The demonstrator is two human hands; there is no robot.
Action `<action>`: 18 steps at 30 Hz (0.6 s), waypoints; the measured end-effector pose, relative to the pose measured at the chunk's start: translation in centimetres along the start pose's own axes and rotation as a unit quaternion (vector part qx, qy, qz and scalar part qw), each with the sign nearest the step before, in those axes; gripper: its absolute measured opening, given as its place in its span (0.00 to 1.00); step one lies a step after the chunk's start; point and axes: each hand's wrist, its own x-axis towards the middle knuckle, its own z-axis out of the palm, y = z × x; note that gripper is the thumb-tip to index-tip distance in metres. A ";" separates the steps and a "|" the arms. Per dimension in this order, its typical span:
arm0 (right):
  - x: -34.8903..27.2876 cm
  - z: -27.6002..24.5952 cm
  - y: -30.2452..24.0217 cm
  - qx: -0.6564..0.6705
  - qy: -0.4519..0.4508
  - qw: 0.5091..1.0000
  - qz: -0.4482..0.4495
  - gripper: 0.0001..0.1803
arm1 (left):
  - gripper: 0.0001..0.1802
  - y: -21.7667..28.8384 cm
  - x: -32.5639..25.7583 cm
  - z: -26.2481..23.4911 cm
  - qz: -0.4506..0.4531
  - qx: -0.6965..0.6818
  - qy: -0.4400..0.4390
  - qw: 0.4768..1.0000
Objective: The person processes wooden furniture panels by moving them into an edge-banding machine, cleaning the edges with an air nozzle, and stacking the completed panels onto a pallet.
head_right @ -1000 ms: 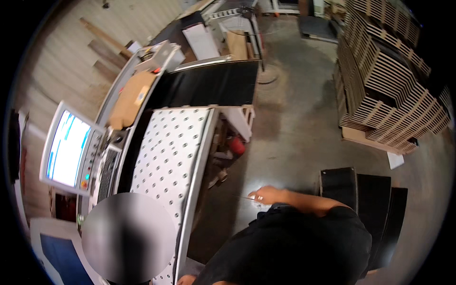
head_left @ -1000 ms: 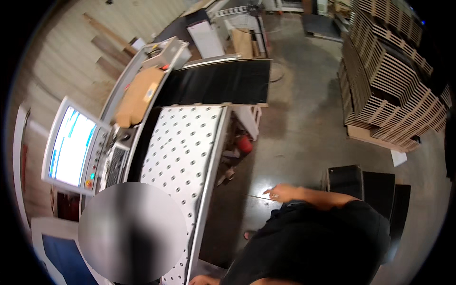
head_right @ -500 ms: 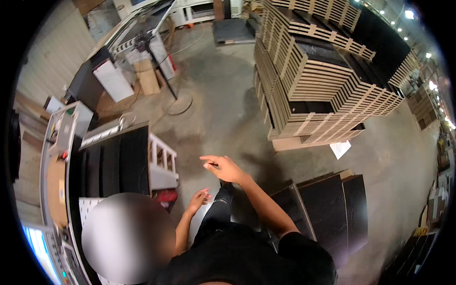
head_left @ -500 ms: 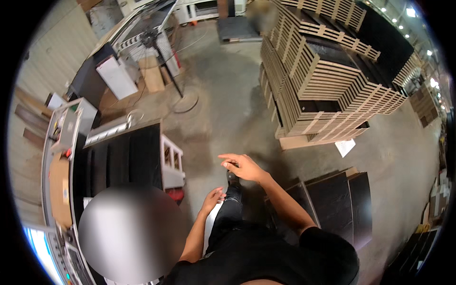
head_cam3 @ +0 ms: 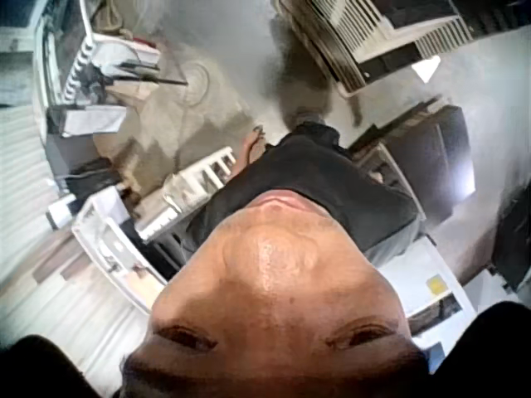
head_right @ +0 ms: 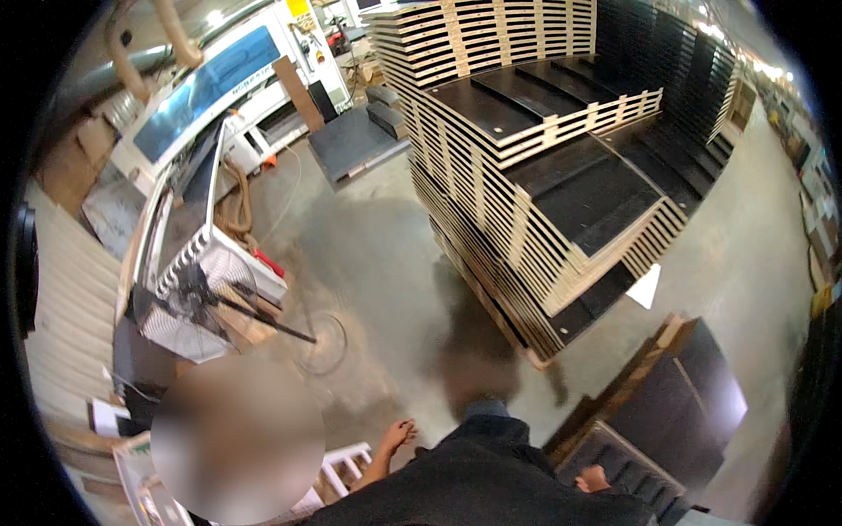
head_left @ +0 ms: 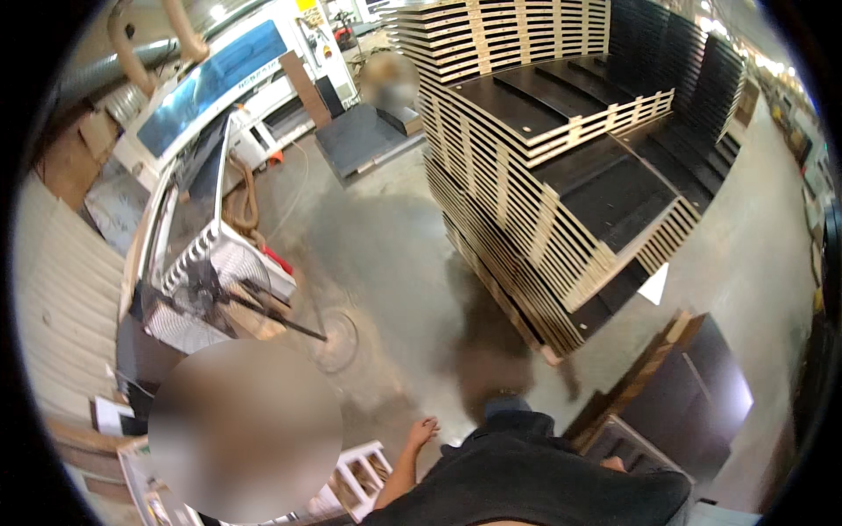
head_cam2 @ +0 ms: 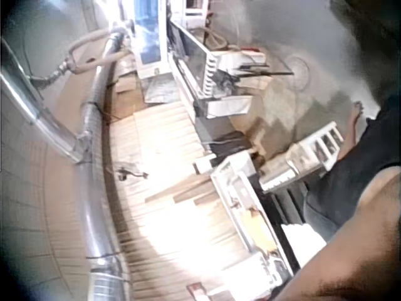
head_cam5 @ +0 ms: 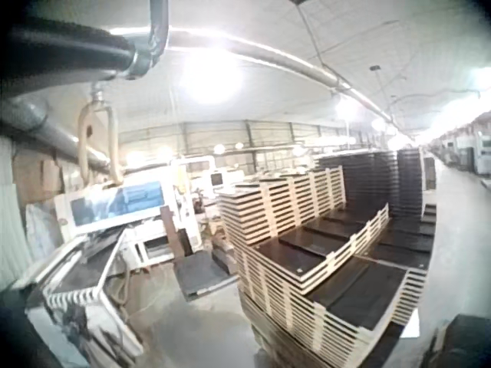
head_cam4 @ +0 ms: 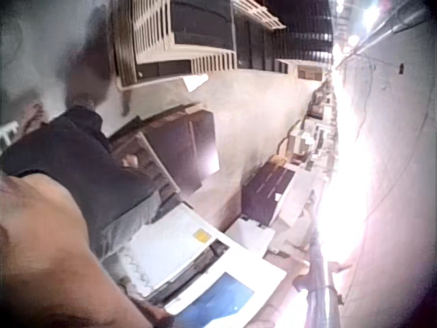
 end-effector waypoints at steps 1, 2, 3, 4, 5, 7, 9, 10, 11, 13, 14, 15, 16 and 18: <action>0.9 -1.2 -2.1 0.098 -0.028 0.991 0.087 0.13 | 0.24 5.1 1.6 -1.3 0.004 -0.034 0.005 0.999; 3.1 -3.1 -4.0 0.152 -0.041 0.978 0.136 0.13 | 0.24 7.4 4.0 -3.2 0.021 -0.034 0.021 0.999; 5.8 -4.9 -6.1 0.197 -0.048 0.964 0.172 0.13 | 0.24 10.1 6.8 -4.9 0.041 -0.033 0.034 0.998; 9.2 -6.8 -8.4 0.230 -0.048 0.953 0.192 0.13 | 0.23 12.7 9.5 -6.3 0.040 -0.030 0.056 0.997; 12.7 -9.6 -10.5 0.249 -0.044 0.946 0.203 0.13 | 0.22 13.8 12.2 -7.9 0.029 -0.031 0.060 0.997; 21.3 -14.4 -16.9 0.264 -0.039 0.948 0.176 0.13 | 0.21 15.2 17.4 -11.4 -0.003 -0.047 0.073 0.996; 32.7 -20.5 -24.4 0.255 -0.016 0.961 0.103 0.13 | 0.20 14.4 21.5 -17.0 -0.031 -0.019 0.020 0.999; 38.0 -22.6 -28.2 0.282 -0.006 0.956 0.082 0.14 | 0.20 15.0 24.3 -19.8 -0.045 0.045 -0.076 0.995; 44.2 -26.2 -32.8 0.336 0.005 0.940 0.058 0.14 | 0.20 16.5 26.6 -22.5 -0.038 0.103 -0.177 0.978; 57.3 -39.8 -41.5 0.470 0.090 0.878 -0.035 0.14 | 0.21 23.9 30.6 -23.4 0.081 0.129 -0.145 0.978; 60.6 -50.7 -49.2 0.145 0.203 0.960 -0.130 0.16 | 0.21 29.0 31.2 -25.4 0.097 0.206 -0.022 0.973; 64.3 -58.6 -51.3 0.169 0.412 0.837 -0.317 0.16 | 0.22 33.3 32.6 -25.7 0.168 0.083 0.031 0.982; 61.5 -66.7 -62.2 0.454 0.097 0.856 -0.226 0.17 | 0.22 33.2 30.3 -27.8 0.125 -0.050 0.096 0.986; 63.4 -79.5 -70.4 0.405 0.182 0.845 -0.298 0.18 | 0.21 38.2 32.0 -29.7 0.108 -0.187 0.138 0.967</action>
